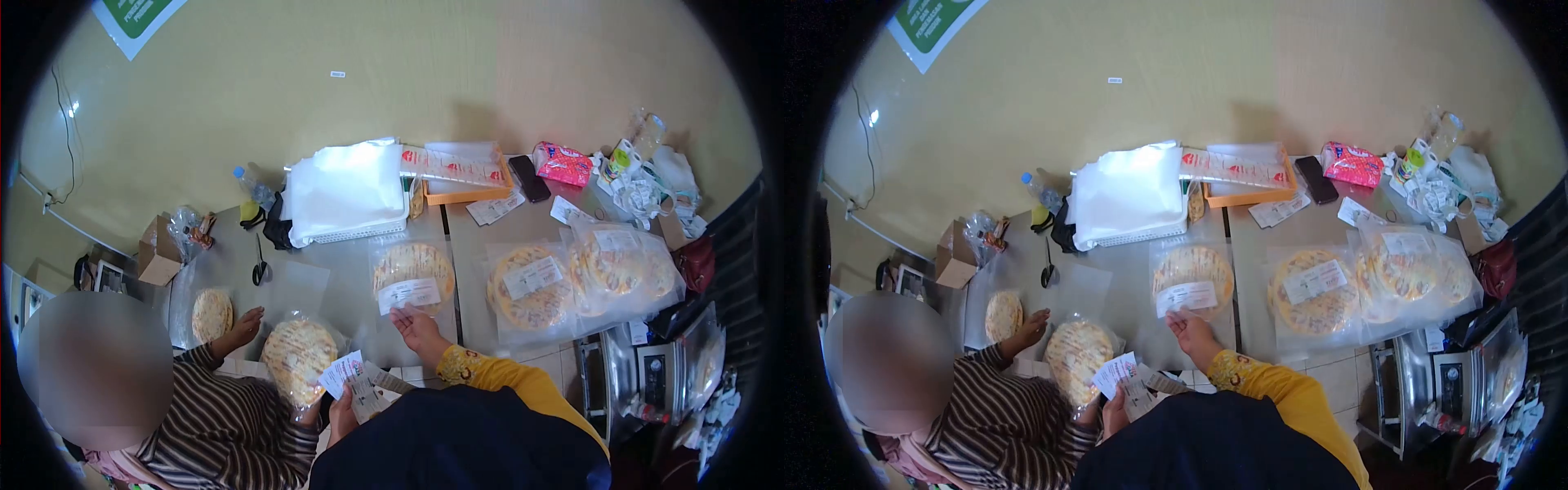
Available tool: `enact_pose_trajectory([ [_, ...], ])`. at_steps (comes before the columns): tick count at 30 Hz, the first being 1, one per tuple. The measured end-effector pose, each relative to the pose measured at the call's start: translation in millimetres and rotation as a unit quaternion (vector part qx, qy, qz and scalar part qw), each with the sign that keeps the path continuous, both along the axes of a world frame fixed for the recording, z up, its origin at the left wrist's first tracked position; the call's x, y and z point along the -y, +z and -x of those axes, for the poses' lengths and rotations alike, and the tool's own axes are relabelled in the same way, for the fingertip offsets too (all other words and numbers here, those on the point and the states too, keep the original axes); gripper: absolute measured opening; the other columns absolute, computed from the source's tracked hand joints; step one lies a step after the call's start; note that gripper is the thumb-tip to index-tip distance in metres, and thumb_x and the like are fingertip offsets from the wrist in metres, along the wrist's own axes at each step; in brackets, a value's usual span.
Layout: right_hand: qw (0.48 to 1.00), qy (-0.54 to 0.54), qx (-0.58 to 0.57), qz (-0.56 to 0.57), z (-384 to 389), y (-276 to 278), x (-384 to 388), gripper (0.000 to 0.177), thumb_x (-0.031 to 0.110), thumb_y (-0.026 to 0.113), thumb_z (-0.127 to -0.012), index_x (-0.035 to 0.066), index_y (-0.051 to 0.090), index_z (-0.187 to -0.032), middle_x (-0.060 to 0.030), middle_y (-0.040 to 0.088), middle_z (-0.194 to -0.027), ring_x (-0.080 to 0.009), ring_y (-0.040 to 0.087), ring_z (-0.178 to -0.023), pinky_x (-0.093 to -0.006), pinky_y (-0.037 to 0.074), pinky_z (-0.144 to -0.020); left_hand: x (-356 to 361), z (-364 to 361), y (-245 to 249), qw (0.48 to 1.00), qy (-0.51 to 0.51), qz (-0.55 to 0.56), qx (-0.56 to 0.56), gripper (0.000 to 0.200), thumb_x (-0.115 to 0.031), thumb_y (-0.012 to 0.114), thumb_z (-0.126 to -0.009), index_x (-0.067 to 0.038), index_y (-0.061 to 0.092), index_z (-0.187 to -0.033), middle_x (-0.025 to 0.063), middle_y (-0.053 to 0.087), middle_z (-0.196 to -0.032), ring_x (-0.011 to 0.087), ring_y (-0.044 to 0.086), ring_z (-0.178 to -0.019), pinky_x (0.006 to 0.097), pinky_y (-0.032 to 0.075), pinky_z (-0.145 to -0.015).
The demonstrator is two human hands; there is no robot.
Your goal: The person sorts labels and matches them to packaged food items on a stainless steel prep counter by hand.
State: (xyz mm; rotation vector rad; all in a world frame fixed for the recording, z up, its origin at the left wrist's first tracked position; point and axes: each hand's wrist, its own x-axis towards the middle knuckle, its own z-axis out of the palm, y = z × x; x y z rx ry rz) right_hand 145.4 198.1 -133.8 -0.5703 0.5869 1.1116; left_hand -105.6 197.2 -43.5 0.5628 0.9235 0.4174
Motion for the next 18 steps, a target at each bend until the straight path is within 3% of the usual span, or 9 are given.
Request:
enact_pose_trajectory([
  [3,0.996,-0.075,0.053,0.007,-19,-12,-2,0.018,0.005,0.051,-0.086,0.004,0.047,-0.103,-0.0123,0.059,-0.094,-0.0277,0.062,-0.09,-0.0369,0.056,-0.072,7,-17,11,0.997,0.015,-0.048,-0.06,0.045,-0.034,0.041,-0.094,0.004,0.043,-0.119,0.0171,0.058,-0.103,0.03,0.059,-0.091,0.0395,0.047,-0.081],
  [6,0.995,-0.099,0.018,0.015,-29,-4,-16,0.02,0.003,0.05,-0.086,0.006,0.046,-0.105,-0.0127,0.059,-0.094,-0.0294,0.062,-0.09,-0.0381,0.056,-0.07,11,-31,19,0.999,0.02,-0.015,-0.04,0.045,-0.034,0.042,-0.094,0.003,0.043,-0.119,0.0161,0.058,-0.103,0.0296,0.059,-0.09,0.04,0.047,-0.081],
  [11,0.995,-0.043,0.042,0.075,-34,1,-24,0.017,0.001,0.048,-0.086,0.006,0.046,-0.102,-0.0137,0.059,-0.094,-0.0298,0.063,-0.085,-0.036,0.056,-0.065,17,-46,32,0.995,0.062,-0.009,-0.075,0.043,-0.032,0.041,-0.094,0.003,0.043,-0.119,0.0173,0.058,-0.104,0.0305,0.059,-0.091,0.042,0.046,-0.083],
  [18,0.985,-0.018,0.095,0.143,-47,-28,-41,0.016,0.006,0.05,-0.086,0.007,0.047,-0.101,-0.0119,0.06,-0.089,-0.0272,0.063,-0.08,-0.0352,0.056,-0.06,14,-38,31,0.997,0.029,-0.016,-0.074,0.043,-0.031,0.041,-0.094,0.005,0.045,-0.116,0.0182,0.059,-0.101,0.0305,0.059,-0.091,0.0409,0.047,-0.081],
])
